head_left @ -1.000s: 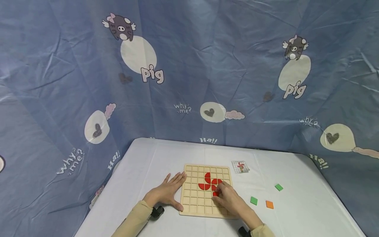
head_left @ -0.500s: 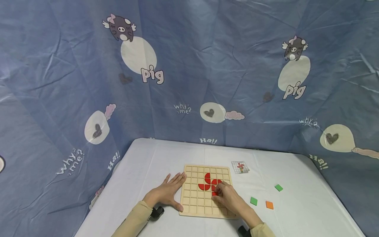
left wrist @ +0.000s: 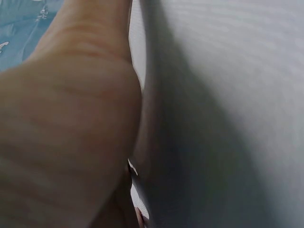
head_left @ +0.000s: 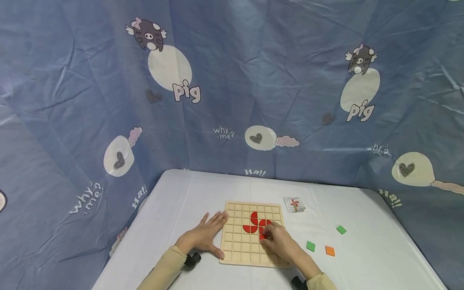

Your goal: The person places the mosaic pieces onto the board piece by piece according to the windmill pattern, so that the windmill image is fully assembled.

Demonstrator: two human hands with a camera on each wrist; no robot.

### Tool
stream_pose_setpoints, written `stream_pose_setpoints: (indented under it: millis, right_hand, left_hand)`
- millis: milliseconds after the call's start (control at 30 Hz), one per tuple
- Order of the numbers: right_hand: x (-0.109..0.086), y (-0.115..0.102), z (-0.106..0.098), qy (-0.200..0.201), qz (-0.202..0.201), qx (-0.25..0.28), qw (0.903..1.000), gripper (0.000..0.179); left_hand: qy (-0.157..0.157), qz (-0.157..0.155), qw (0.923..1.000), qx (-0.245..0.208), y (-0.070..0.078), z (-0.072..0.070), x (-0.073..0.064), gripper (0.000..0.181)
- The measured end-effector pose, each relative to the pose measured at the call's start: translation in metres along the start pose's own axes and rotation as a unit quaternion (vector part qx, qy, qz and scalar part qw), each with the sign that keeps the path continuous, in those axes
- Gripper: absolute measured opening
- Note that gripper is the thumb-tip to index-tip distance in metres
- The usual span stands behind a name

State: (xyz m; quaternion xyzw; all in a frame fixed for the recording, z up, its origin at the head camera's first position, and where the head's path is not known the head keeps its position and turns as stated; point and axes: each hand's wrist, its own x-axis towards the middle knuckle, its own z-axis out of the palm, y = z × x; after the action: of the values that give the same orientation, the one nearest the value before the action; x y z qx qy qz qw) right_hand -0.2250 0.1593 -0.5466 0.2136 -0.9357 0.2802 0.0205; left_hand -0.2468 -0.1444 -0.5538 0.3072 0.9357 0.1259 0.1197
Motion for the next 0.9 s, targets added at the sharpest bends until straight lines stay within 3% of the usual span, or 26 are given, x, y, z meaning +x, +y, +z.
stream_pose_setpoints:
  millis: [433, 700, 900]
  right_hand:
    - [-0.005, 0.001, -0.009, 0.017, 0.005, 0.003, 0.9998, 0.018]
    - [-0.012, 0.019, -0.038, 0.069, 0.05, 0.032, 0.9958, 0.017]
    - [-0.023, 0.047, -0.066, 0.115, 0.086, 0.012, 0.9896, 0.024]
  left_hand:
    - [0.0, 0.001, 1.0, -0.004, 0.0, 0.002, 0.0, 0.135]
    - [0.001, 0.0, 1.0, -0.007, 0.001, 0.0, -0.001, 0.134]
    - [0.002, 0.003, 1.0, -0.004, 0.001, -0.001, -0.002, 0.134]
